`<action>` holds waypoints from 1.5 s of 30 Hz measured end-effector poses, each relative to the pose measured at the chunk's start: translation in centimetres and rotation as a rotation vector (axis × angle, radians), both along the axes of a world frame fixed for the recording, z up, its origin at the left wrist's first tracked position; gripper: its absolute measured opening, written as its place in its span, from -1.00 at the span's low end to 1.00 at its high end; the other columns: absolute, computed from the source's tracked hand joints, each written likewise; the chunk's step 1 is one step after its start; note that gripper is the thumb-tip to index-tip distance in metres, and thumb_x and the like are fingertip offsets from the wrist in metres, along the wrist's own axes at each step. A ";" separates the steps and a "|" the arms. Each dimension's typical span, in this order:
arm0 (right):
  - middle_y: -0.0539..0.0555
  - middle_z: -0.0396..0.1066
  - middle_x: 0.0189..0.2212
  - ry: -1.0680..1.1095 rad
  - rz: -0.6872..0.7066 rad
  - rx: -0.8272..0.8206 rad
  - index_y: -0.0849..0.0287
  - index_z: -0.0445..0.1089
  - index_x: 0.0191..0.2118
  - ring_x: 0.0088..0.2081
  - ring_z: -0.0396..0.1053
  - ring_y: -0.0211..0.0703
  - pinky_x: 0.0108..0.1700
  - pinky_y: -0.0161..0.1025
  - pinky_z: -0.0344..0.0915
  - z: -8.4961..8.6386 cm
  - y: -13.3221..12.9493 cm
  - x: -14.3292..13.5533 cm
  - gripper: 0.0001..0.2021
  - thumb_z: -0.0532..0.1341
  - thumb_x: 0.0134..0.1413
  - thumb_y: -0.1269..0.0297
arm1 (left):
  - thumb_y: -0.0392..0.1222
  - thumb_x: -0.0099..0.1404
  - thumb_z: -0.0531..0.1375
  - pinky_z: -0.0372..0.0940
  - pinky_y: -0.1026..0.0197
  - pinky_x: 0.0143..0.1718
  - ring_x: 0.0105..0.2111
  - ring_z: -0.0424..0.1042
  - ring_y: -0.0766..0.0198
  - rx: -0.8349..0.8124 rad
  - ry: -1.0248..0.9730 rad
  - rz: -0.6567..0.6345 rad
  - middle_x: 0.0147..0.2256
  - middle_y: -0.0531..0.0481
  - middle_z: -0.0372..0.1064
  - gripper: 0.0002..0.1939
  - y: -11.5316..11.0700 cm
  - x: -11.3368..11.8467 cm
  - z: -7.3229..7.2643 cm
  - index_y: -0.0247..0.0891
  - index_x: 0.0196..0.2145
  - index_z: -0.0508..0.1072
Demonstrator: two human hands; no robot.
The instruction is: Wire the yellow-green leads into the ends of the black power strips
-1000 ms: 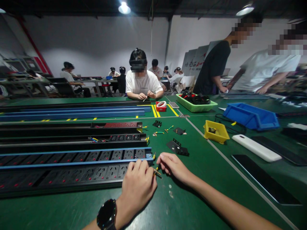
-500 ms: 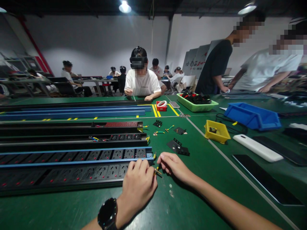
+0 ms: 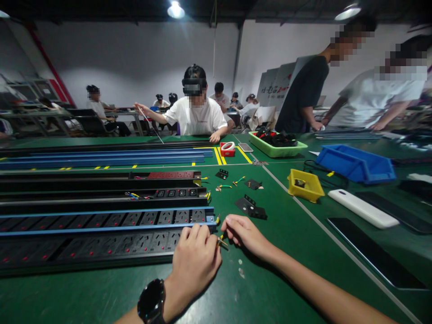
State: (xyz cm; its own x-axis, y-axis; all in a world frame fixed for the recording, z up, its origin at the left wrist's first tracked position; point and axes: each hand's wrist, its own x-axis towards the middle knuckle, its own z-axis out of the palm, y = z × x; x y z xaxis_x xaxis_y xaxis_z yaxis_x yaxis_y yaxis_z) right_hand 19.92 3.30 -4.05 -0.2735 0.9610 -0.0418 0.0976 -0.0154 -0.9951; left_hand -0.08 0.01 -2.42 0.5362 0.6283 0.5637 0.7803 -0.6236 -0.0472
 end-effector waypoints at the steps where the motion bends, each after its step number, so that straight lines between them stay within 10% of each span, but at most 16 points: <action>1: -0.09 0.26 -0.58 -0.003 0.001 -0.001 0.17 0.43 -0.31 -0.61 0.14 -0.32 -0.56 -0.36 0.07 0.0 0.0 0.0 -0.45 0.11 0.27 -0.30 | -0.24 0.33 0.23 0.06 0.02 -0.24 -0.29 0.27 0.08 -0.001 0.000 -0.001 -0.35 -0.03 0.35 -0.92 0.0 0.0 0.0 -0.16 -0.36 0.46; 45: -0.09 0.23 -0.58 -0.010 0.001 0.006 0.16 0.42 -0.32 -0.60 0.12 -0.31 -0.54 -0.34 0.05 0.4 -0.1 0.0 -0.44 0.11 0.24 -0.32 | -0.25 0.32 0.22 0.07 0.02 -0.24 -0.28 0.28 0.08 -0.015 0.004 -0.002 -0.34 -0.03 0.35 -0.92 -0.1 0.0 0.1 -0.17 -0.36 0.46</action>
State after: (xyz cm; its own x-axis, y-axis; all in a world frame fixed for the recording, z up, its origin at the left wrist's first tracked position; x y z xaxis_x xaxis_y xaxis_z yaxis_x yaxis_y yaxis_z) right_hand 19.89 3.16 -3.68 -0.2742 0.9609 -0.0388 0.1074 -0.0095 -0.9942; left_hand -0.09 -0.05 -2.29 0.5399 0.6353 0.5521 0.7788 -0.6259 -0.0413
